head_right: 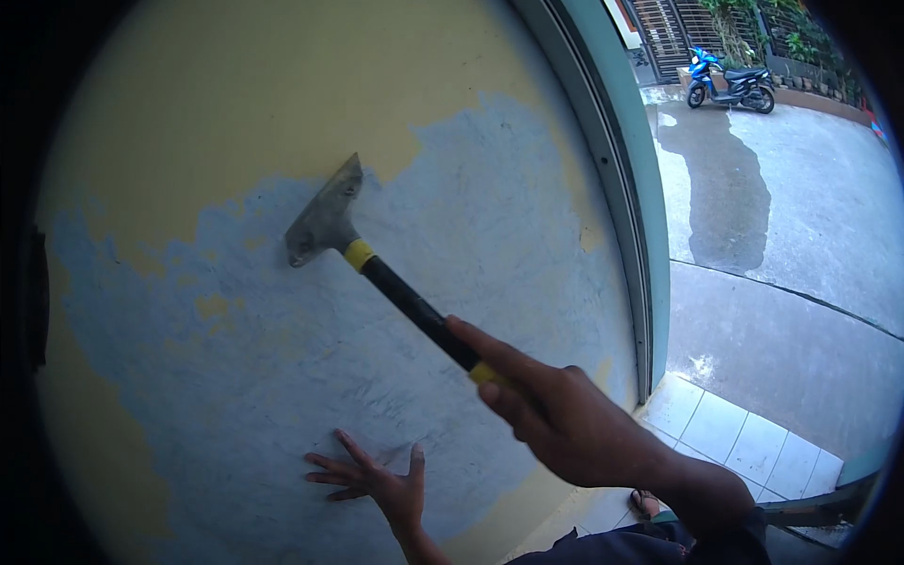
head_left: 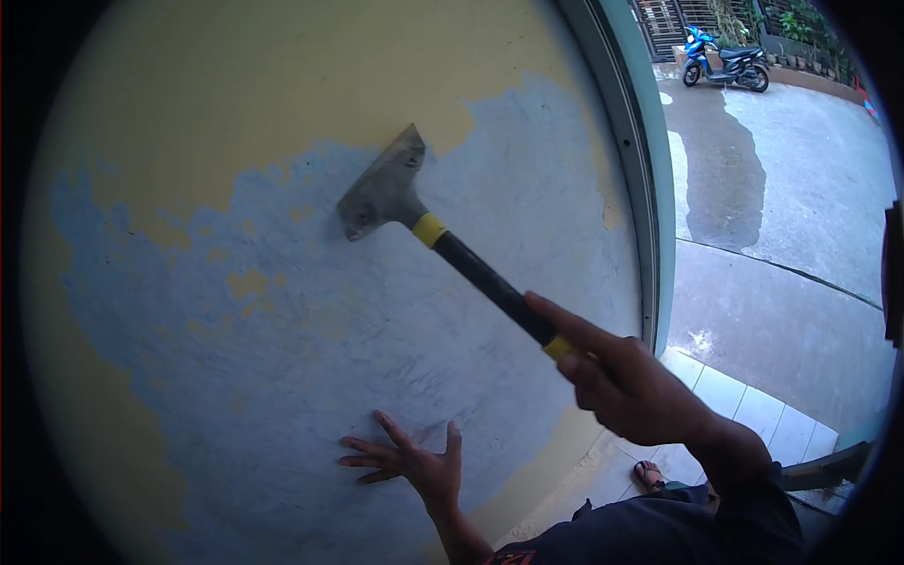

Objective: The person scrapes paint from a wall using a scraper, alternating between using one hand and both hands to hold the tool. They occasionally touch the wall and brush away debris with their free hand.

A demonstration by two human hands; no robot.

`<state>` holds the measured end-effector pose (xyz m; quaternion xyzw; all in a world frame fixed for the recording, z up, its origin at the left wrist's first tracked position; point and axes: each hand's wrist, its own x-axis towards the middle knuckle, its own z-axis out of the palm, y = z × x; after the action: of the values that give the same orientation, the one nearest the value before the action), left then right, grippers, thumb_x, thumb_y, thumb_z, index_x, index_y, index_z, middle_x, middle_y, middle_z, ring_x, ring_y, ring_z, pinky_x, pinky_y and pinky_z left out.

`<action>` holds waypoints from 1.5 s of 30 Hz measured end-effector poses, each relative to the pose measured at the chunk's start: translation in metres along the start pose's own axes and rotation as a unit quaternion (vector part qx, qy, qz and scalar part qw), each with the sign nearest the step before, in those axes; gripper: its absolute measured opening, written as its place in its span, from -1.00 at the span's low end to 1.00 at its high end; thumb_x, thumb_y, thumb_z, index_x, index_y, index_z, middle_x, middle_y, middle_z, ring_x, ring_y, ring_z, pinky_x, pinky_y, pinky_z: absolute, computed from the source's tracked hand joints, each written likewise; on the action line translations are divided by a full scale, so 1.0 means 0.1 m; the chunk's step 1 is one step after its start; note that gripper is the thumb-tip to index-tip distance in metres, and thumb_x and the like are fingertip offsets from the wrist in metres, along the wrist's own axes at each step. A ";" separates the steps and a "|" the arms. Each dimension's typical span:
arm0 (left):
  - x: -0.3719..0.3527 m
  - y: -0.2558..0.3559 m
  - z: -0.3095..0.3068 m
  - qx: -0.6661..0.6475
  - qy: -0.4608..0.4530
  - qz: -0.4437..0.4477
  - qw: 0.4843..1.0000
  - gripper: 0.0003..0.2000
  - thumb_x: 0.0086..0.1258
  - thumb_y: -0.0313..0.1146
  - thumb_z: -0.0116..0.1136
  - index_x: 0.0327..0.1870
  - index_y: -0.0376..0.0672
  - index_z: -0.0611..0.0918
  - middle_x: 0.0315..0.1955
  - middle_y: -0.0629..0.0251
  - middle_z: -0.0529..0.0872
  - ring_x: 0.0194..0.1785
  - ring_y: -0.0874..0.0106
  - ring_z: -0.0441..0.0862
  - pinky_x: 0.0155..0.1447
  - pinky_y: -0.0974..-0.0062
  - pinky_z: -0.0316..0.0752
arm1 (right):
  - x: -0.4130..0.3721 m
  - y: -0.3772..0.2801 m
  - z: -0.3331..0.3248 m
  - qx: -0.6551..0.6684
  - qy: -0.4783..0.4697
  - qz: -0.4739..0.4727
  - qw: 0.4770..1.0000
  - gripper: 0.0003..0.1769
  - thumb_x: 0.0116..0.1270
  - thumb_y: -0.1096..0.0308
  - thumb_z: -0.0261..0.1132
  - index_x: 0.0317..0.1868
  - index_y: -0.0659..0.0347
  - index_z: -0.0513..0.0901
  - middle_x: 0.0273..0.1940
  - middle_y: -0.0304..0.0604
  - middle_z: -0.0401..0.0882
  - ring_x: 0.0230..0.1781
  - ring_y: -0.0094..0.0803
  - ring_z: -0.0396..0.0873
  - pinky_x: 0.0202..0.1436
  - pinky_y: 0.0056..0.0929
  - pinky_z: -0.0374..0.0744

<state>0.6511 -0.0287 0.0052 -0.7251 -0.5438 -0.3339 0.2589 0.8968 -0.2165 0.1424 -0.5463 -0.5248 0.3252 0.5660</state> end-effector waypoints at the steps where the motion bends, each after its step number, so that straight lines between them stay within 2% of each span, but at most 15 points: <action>1: 0.00 -0.01 0.00 0.007 -0.006 -0.006 1.000 0.17 -0.12 0.45 0.21 0.54 0.14 -0.04 0.49 -0.10 -0.46 0.46 -0.29 -0.64 0.16 -0.64 -0.51 | -0.02 0.00 -0.01 -0.001 -0.005 -0.003 1.000 -0.42 0.57 0.18 -0.09 0.52 0.05 0.06 -0.53 -0.34 0.26 -0.58 -0.65 0.34 -0.45 -0.58 0.44; 3: -0.01 -0.03 0.00 0.011 -0.008 -0.008 1.000 0.17 -0.12 0.45 0.21 0.54 0.14 -0.04 0.49 -0.10 -0.46 0.46 -0.28 -0.64 0.16 -0.64 -0.52 | -0.11 0.01 -0.04 -0.003 -0.004 0.034 0.999 -0.42 0.57 0.16 -0.09 0.52 0.06 0.05 -0.56 -0.36 0.24 -0.62 -0.68 0.32 -0.51 -0.63 0.42; 7: 0.00 -0.01 -0.01 -0.027 -0.031 -0.007 0.999 0.09 -0.02 0.39 0.19 0.54 0.16 -0.04 0.46 -0.19 -0.51 0.42 -0.34 -0.72 0.12 -0.62 -0.65 | -0.05 0.03 0.08 0.014 0.034 -0.019 0.999 -0.42 0.57 0.17 -0.10 0.52 0.06 0.04 -0.58 -0.38 0.22 -0.66 -0.71 0.29 -0.56 -0.66 0.40; 12: 0.01 -0.03 0.03 -0.014 -0.011 -0.005 1.000 0.13 -0.06 0.42 0.19 0.54 0.15 -0.03 0.47 -0.15 -0.48 0.44 -0.31 -0.69 0.13 -0.63 -0.61 | -0.08 0.02 0.03 0.035 0.006 0.012 0.999 -0.41 0.57 0.18 -0.11 0.53 0.04 0.01 -0.56 -0.38 0.23 -0.66 -0.72 0.27 -0.58 -0.67 0.41; 14: -0.01 -0.01 0.04 0.009 0.010 0.011 1.000 0.16 -0.10 0.47 0.18 0.54 0.14 -0.03 0.49 -0.10 -0.46 0.46 -0.27 -0.66 0.16 -0.62 -0.57 | -0.03 -0.03 0.09 0.053 0.017 -0.024 0.998 -0.42 0.58 0.18 -0.11 0.53 0.03 0.01 -0.57 -0.39 0.22 -0.68 -0.73 0.25 -0.59 -0.66 0.40; 16: 0.00 0.01 0.03 -0.004 0.000 -0.013 1.000 0.16 -0.10 0.49 0.16 0.54 0.14 -0.02 0.49 -0.10 -0.45 0.46 -0.28 -0.65 0.16 -0.63 -0.56 | -0.01 -0.15 0.02 0.042 -0.005 0.014 0.999 -0.41 0.57 0.13 -0.11 0.53 -0.04 0.02 -0.49 -0.28 0.33 -0.55 -0.59 0.34 -0.38 -0.47 0.44; 20: 0.01 0.01 0.07 0.011 0.004 -0.010 1.000 0.16 -0.10 0.51 0.14 0.54 0.13 -0.02 0.49 -0.11 -0.44 0.46 -0.28 -0.64 0.16 -0.63 -0.55 | -0.11 -0.09 -0.06 -0.006 -0.001 0.067 0.998 -0.40 0.57 0.11 -0.11 0.53 -0.03 0.01 -0.49 -0.31 0.32 -0.55 -0.61 0.32 -0.38 -0.49 0.44; 22: 0.00 -0.01 0.07 0.014 0.006 -0.007 1.000 0.15 -0.09 0.52 0.12 0.54 0.13 -0.02 0.49 -0.11 -0.43 0.46 -0.29 -0.63 0.16 -0.63 -0.54 | -0.09 -0.14 0.01 0.040 -0.004 0.083 0.996 -0.41 0.58 0.13 -0.12 0.53 -0.04 0.01 -0.48 -0.32 0.31 -0.56 -0.63 0.30 -0.39 -0.50 0.43; 24: 0.01 0.01 0.07 0.011 0.001 -0.003 1.000 0.16 -0.10 0.52 0.11 0.54 0.13 -0.02 0.49 -0.11 -0.43 0.46 -0.29 -0.63 0.16 -0.63 -0.54 | -0.07 -0.10 0.02 0.032 0.016 0.024 0.999 -0.42 0.58 0.16 -0.14 0.53 0.05 0.00 -0.59 -0.35 0.29 -0.71 -0.70 0.30 -0.61 -0.63 0.46; 28: 0.00 -0.01 0.05 0.012 0.008 -0.003 1.000 0.15 -0.09 0.53 0.10 0.54 0.13 -0.02 0.49 -0.11 -0.43 0.46 -0.29 -0.63 0.16 -0.64 -0.54 | -0.08 -0.12 0.01 -0.003 -0.001 0.033 0.999 -0.41 0.58 0.13 -0.15 0.53 0.03 -0.01 -0.57 -0.32 0.31 -0.70 -0.68 0.30 -0.60 -0.64 0.45; 30: 0.01 0.00 -0.01 -0.012 0.001 0.004 1.000 0.12 -0.05 0.45 0.15 0.54 0.13 -0.02 0.48 -0.15 -0.45 0.44 -0.32 -0.66 0.13 -0.63 -0.58 | -0.04 -0.22 0.09 0.032 -0.012 0.016 0.999 -0.41 0.58 0.09 -0.14 0.53 -0.05 0.01 -0.44 -0.27 0.37 -0.52 -0.60 0.38 -0.37 -0.47 0.47; 35: 0.03 0.01 -0.02 -0.050 -0.019 0.001 0.999 0.10 -0.02 0.39 0.20 0.54 0.13 -0.02 0.47 -0.18 -0.48 0.42 -0.34 -0.70 0.11 -0.63 -0.64 | -0.04 -0.19 0.07 0.019 -0.020 0.059 0.998 -0.40 0.57 0.07 -0.15 0.54 -0.04 -0.01 -0.48 -0.27 0.34 -0.50 -0.55 0.39 -0.33 -0.39 0.48; 38: 0.00 0.01 -0.05 -0.052 -0.029 -0.001 0.998 0.09 -0.01 0.39 0.19 0.54 0.13 -0.02 0.47 -0.18 -0.48 0.42 -0.35 -0.70 0.11 -0.63 -0.64 | -0.02 -0.17 0.14 0.049 -0.018 0.037 0.998 -0.40 0.57 0.10 -0.13 0.54 -0.02 0.00 -0.49 -0.28 0.32 -0.52 -0.57 0.37 -0.36 -0.46 0.46; 40: 0.02 0.01 -0.04 -0.048 -0.026 -0.004 0.999 0.10 -0.02 0.39 0.20 0.54 0.13 -0.03 0.47 -0.19 -0.47 0.42 -0.35 -0.70 0.12 -0.63 -0.64 | 0.01 -0.10 0.14 0.041 0.005 -0.004 0.999 -0.41 0.59 0.14 -0.15 0.53 0.05 -0.02 -0.61 -0.39 0.23 -0.73 -0.73 0.22 -0.63 -0.66 0.40; 45: 0.02 0.01 -0.03 -0.047 -0.015 0.001 0.999 0.10 -0.03 0.37 0.22 0.54 0.14 -0.02 0.47 -0.20 -0.47 0.42 -0.36 -0.69 0.12 -0.63 -0.64 | -0.01 -0.12 0.18 0.051 -0.009 -0.009 0.999 -0.41 0.58 0.13 -0.14 0.53 0.04 -0.02 -0.63 -0.41 0.21 -0.73 -0.73 0.24 -0.63 -0.66 0.40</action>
<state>0.6519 -0.0299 0.0090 -0.7419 -0.5305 -0.3480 0.2167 0.8766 -0.2144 0.1508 -0.5090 -0.5177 0.3510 0.5914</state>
